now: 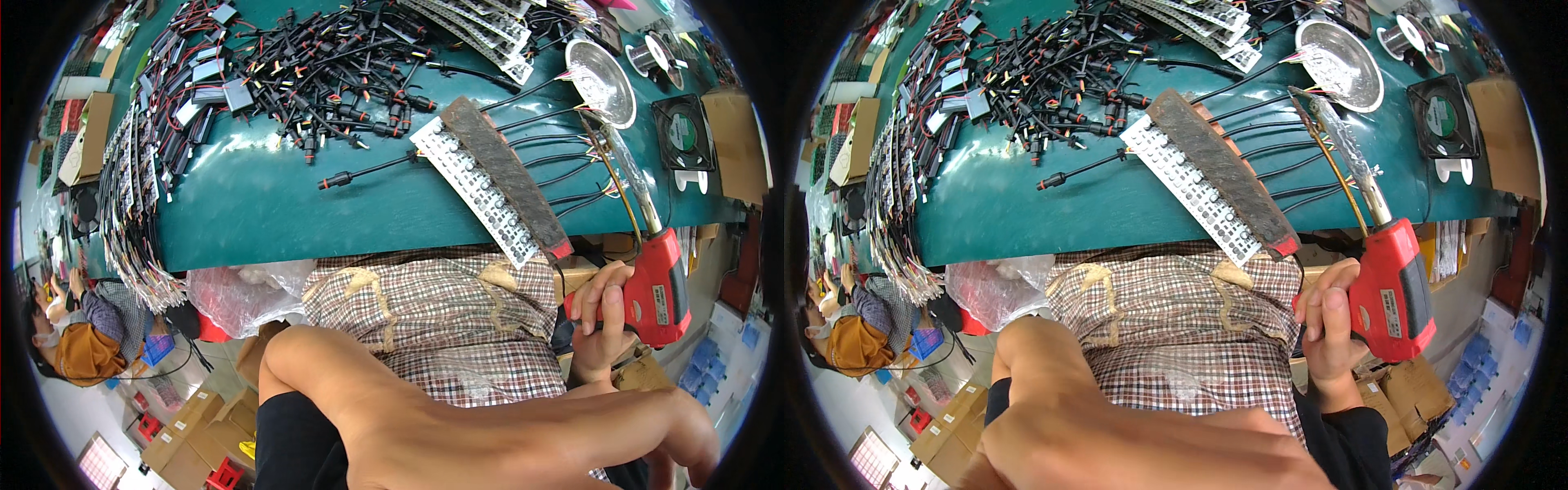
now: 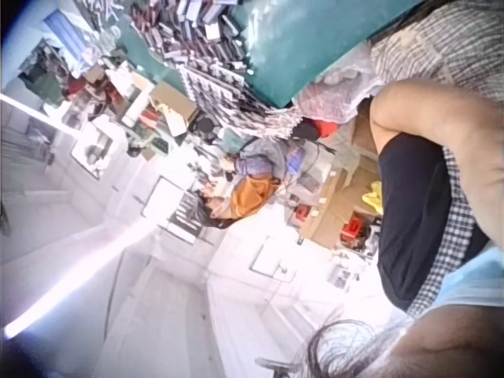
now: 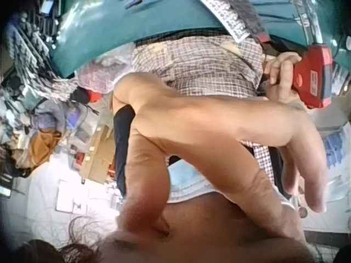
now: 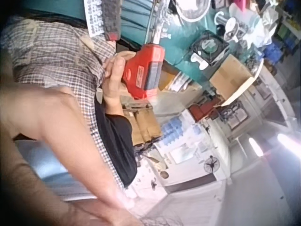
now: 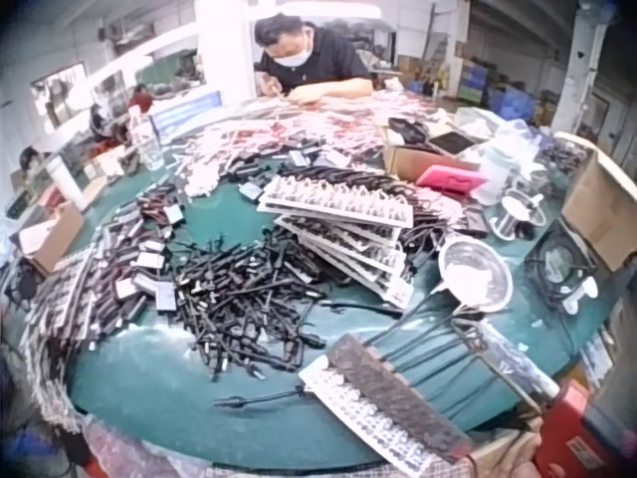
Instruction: The person solders wire harnesses onto circuit boards using a soldering gun.
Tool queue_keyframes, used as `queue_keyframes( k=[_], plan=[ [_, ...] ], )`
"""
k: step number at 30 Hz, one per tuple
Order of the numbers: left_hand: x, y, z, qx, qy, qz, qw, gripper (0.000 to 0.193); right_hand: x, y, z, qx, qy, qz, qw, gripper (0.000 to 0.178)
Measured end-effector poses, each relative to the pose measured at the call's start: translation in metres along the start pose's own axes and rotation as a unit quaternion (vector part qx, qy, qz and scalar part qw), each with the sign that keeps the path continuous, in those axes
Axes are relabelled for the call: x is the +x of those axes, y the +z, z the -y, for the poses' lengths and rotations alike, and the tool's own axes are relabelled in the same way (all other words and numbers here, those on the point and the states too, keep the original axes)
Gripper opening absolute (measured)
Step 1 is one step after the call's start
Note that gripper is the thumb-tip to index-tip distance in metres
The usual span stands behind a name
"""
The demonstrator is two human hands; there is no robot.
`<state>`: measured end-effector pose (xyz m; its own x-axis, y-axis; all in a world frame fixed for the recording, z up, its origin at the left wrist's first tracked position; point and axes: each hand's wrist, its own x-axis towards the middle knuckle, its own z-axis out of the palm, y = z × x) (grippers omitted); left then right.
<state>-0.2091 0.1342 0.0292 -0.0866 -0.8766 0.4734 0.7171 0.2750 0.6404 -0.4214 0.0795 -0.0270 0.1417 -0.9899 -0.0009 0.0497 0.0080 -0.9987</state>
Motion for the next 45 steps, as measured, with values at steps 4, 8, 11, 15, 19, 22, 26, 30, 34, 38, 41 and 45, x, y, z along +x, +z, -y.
queue_keyframes(
  k=[4, 8, 11, 15, 19, 22, 26, 30, 34, 38, 41, 45],
  plan=[
    [-0.008, 0.010, 0.006, -0.017, -0.008, -0.006, 1.000, 0.014, 0.002, 0.006, -0.012, 0.016, 0.011, -0.008, 1.000, 0.017],
    [0.005, 0.006, 0.011, -0.055, -0.012, -0.001, 0.998, 0.015, 0.001, 0.000, -0.003, 0.005, 0.011, 0.003, 1.000, 0.020],
    [0.010, -0.003, 0.006, -0.066, -0.017, -0.008, 0.998, 0.015, 0.001, 0.001, -0.003, -0.001, 0.011, 0.006, 1.000, 0.020],
    [0.007, -0.009, 0.004, -0.083, -0.022, -0.022, 0.996, 0.016, 0.002, -0.005, -0.010, 0.009, 0.024, 0.015, 1.000, 0.024],
    [0.017, -0.009, 0.012, -0.106, -0.027, -0.034, 0.993, 0.017, 0.003, -0.002, -0.007, -0.003, 0.057, -0.011, 0.998, 0.028],
    [0.014, -0.001, 0.014, -0.123, -0.032, -0.042, 0.991, 0.018, 0.003, -0.003, -0.009, 0.024, 0.046, 0.003, 0.999, 0.027],
    [0.010, -0.010, 0.007, -0.144, -0.036, -0.053, 0.987, 0.019, -0.001, 0.008, -0.021, 0.021, 0.033, -0.038, 0.999, 0.026],
    [0.014, -0.031, 0.010, 0.012, -0.123, -0.116, 0.986, 0.013, 0.002, 0.007, -0.016, 0.002, -0.030, -0.153, 0.988, 0.024],
    [0.001, -0.077, -0.006, 0.496, -0.110, -0.177, 0.843, 0.007, -0.002, 0.001, -0.009, 0.013, 0.048, 0.015, 0.999, 0.020],
    [0.002, -0.145, -0.030, 0.759, -0.127, -0.288, 0.571, 0.024, -0.002, -0.002, -0.011, 0.010, 0.049, 0.032, 0.998, 0.018],
    [0.002, -0.187, -0.047, 0.849, -0.084, -0.279, 0.441, 0.015, -0.002, 0.002, -0.010, 0.006, 0.047, 0.048, 0.998, 0.019],
    [0.016, -0.225, -0.044, 0.897, 0.053, -0.177, 0.402, 0.018, -0.003, 0.004, -0.010, 0.006, 0.051, 0.055, 0.997, 0.019]
  ],
)
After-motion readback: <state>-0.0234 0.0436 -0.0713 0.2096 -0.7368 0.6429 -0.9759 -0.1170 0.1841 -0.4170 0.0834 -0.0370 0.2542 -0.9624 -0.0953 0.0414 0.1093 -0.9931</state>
